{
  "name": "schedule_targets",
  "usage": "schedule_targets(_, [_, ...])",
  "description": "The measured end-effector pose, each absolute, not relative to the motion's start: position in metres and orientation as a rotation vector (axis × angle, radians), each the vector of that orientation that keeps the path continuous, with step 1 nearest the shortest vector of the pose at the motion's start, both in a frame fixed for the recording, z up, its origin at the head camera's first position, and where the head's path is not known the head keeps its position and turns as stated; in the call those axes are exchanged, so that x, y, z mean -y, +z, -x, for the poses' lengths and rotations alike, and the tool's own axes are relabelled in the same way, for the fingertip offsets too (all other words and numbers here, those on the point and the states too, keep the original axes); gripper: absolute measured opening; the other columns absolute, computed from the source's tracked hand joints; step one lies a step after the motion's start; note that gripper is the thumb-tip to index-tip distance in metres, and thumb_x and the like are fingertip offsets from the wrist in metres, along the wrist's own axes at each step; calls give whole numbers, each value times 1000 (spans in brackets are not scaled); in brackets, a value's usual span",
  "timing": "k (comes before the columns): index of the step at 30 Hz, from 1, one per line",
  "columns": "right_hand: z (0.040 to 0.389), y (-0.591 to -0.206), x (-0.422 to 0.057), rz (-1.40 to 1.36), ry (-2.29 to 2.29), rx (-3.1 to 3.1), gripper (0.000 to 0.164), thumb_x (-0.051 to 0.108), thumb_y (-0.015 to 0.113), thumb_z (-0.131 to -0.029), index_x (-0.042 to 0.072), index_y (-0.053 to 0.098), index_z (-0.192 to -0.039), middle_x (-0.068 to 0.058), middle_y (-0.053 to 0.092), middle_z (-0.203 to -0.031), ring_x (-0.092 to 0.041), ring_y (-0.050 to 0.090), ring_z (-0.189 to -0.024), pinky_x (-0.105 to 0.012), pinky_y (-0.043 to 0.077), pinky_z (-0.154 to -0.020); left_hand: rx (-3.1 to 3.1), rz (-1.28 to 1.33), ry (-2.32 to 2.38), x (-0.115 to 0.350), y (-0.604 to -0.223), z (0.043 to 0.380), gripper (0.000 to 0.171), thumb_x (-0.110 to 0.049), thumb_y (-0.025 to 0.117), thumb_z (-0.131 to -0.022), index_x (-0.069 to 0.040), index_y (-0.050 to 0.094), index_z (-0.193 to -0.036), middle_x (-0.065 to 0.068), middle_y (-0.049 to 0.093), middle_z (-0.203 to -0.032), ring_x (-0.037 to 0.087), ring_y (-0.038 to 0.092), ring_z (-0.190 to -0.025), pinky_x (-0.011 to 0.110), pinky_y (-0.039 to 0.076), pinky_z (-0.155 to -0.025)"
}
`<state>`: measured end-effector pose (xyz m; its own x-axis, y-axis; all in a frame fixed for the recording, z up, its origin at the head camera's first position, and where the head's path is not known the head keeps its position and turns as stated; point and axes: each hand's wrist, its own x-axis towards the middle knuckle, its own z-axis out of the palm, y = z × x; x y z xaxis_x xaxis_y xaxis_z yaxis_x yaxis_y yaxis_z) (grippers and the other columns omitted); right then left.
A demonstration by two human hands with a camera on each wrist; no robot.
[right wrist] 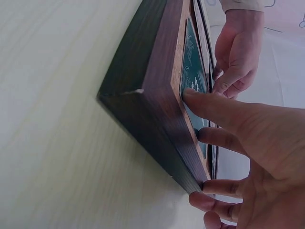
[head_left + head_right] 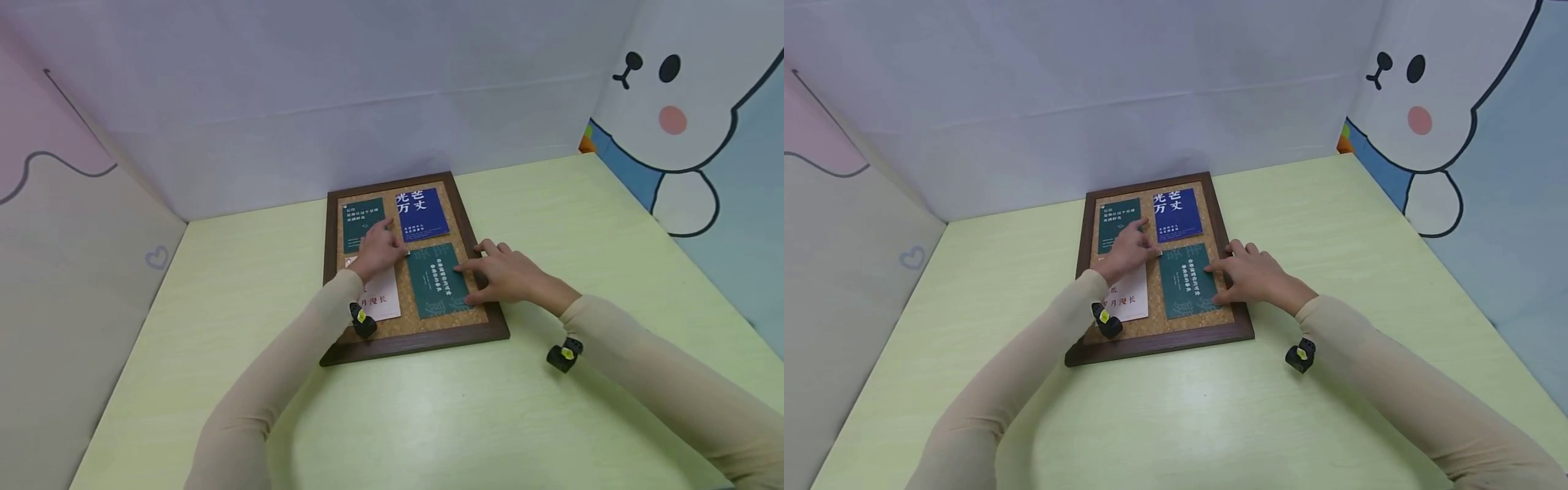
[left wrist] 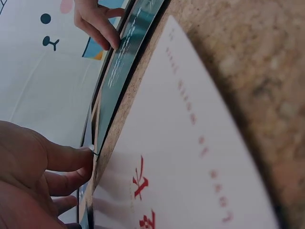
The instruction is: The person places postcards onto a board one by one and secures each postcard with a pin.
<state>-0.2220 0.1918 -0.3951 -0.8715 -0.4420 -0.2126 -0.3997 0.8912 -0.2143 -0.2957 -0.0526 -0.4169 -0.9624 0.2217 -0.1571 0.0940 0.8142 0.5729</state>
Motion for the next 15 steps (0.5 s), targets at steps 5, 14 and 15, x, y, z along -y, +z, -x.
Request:
schedule_targets(5, [221, -395, -192, 634, -236, -2801, 63, 47, 76, -82, 21, 59, -137, -26, 38, -146, -43, 48, -116, -55, 47, -84, -2750, -222, 862, 51, -414, 297, 26, -22, 63, -96, -1, 73, -83, 3, 22, -163, 32, 14, -151, 58, 7, -119])
schedule_targets(14, [221, -394, -193, 644, -232, -2799, 63, 47, 75, -82, 21, 58, -137, -27, 38, -147, -43, 48, -116, -53, 47, -82, -2696, -199, 886, 51, -413, 302, 28, -21, 63, -96, 0, 72, -79, 2, 22, -163, 32, 13, -151, 59, 6, -118])
schedule_targets(15, [221, -394, -193, 646, -231, -2799, 63, 47, 75, -82, 21, 58, -137, -27, 38, -147, -43, 48, -116, -53, 47, -82, -2691, -199, 886, 51, -413, 302, 29, -21, 63, -96, 0, 72, -79, 2, 21, -163, 32, 12, -151, 59, 6, -118])
